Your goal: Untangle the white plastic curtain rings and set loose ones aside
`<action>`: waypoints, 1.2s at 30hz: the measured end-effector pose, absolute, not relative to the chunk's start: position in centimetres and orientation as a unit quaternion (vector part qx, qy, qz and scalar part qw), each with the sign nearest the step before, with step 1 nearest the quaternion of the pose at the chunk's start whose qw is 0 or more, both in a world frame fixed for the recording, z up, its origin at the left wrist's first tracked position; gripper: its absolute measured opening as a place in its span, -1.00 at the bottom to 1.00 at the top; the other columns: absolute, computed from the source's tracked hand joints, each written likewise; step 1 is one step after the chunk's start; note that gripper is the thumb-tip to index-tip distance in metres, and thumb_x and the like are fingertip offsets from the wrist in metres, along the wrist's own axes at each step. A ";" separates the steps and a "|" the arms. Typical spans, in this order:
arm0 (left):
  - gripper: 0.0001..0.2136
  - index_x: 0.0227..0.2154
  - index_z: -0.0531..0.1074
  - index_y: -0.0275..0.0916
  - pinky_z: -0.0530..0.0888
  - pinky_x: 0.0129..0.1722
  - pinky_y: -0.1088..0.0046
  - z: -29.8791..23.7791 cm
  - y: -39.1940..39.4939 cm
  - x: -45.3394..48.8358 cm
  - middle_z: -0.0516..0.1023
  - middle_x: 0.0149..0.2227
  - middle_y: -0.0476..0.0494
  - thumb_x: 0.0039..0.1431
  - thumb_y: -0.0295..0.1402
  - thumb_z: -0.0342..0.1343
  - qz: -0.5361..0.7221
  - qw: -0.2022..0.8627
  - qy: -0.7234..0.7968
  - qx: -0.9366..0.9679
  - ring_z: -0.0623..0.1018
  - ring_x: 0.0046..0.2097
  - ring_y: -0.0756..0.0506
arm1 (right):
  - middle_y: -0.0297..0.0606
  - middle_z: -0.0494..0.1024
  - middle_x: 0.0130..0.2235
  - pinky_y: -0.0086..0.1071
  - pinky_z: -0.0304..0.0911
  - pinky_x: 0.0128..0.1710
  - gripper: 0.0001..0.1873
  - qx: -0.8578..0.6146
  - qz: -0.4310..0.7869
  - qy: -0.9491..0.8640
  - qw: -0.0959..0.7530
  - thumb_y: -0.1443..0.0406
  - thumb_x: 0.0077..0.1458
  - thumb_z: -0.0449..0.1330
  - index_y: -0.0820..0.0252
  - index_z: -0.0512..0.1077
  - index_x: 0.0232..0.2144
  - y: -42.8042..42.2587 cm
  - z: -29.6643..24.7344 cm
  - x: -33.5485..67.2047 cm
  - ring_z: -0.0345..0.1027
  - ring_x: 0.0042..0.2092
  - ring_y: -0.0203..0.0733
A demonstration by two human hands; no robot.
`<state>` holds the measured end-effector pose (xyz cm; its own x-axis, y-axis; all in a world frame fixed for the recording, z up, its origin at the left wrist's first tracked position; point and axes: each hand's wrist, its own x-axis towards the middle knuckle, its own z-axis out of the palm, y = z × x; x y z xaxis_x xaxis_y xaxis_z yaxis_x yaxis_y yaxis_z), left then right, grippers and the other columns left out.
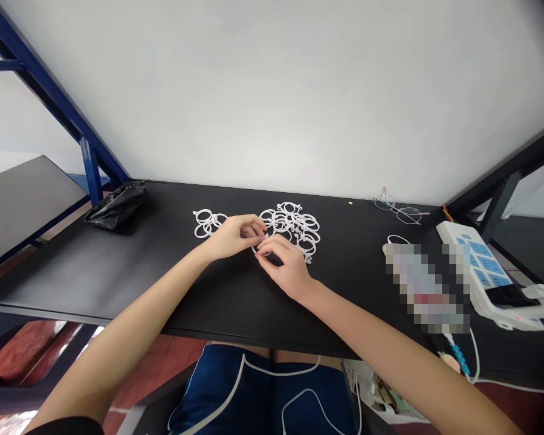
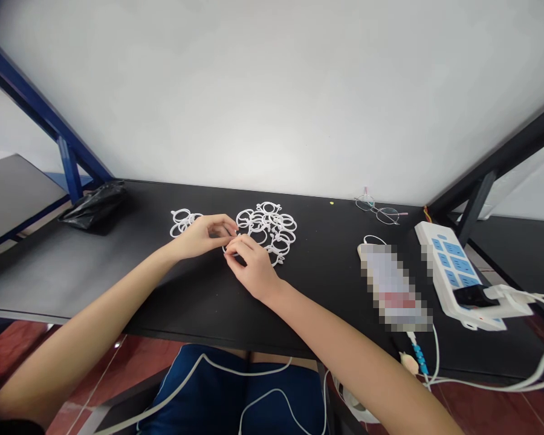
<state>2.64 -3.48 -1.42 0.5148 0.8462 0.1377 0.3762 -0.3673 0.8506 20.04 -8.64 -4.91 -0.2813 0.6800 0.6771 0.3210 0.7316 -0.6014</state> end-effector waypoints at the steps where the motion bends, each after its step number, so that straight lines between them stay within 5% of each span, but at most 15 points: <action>1: -0.80 -0.23 0.42 -0.28 0.54 -0.29 0.43 -1.5 -3.5 2.6 0.58 -0.29 -0.14 0.07 -0.34 0.15 0.298 0.404 0.394 0.770 0.59 -0.33 -0.05 | -0.26 0.49 -0.32 -0.31 0.38 -0.19 -0.84 -0.320 0.178 -0.781 0.506 0.43 0.15 0.09 0.11 0.35 -0.44 -8.6 -4.9 20.0 0.43 -0.24 -0.21; 8: -0.81 -0.26 0.43 -0.29 0.54 -0.19 0.38 -1.2 -3.6 2.7 0.60 -0.32 -0.13 0.01 -0.50 0.10 0.322 0.406 0.383 0.765 0.60 -0.25 -0.07 | -0.26 0.52 -0.32 -0.23 0.35 -0.12 -0.82 -0.317 0.134 -0.784 0.517 0.46 0.11 0.10 0.09 0.34 -0.45 -8.6 -4.8 20.0 0.43 -0.22 -0.18; 16: -0.78 -0.30 0.47 -0.29 0.44 -0.38 0.47 -0.6 -3.8 2.9 0.55 -0.36 -0.10 0.04 -0.50 -0.04 0.329 0.372 0.404 0.768 0.52 -0.32 -0.03 | -0.24 0.54 -0.23 -0.16 0.31 -0.02 -0.80 -0.341 0.139 -0.778 0.509 0.50 0.03 0.09 0.09 0.38 -0.41 -8.5 -4.7 20.1 0.41 -0.12 -0.13; 28: -0.76 -0.33 0.45 -0.30 0.46 -0.29 0.48 -1.3 -3.5 3.2 0.47 -0.41 -0.03 0.02 -0.52 -0.11 0.322 0.504 0.382 0.705 0.49 -0.34 0.01 | -0.26 0.46 -0.22 -0.32 0.41 -0.27 -0.82 -0.336 0.176 -0.787 0.486 0.42 0.07 0.19 0.12 0.36 -0.25 -8.5 -5.3 20.1 0.38 -0.35 -0.27; 36: -0.70 -0.33 0.43 -0.30 0.44 -0.19 0.45 -1.9 -3.2 3.2 0.50 -0.37 -0.03 -0.11 -0.60 -0.11 0.337 0.566 0.358 0.662 0.53 -0.29 0.00 | -0.24 0.47 -0.26 -0.42 0.41 -0.39 -0.80 -0.334 0.177 -0.773 0.510 0.50 0.09 0.07 0.14 0.38 -0.30 -8.4 -5.3 20.1 0.42 -0.29 -0.26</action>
<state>3.21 -3.25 -1.88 0.5165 0.8553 0.0406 0.0927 -0.1030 0.9904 20.09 -8.44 -5.29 -0.2571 0.6968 0.6696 0.3361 0.7141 -0.6140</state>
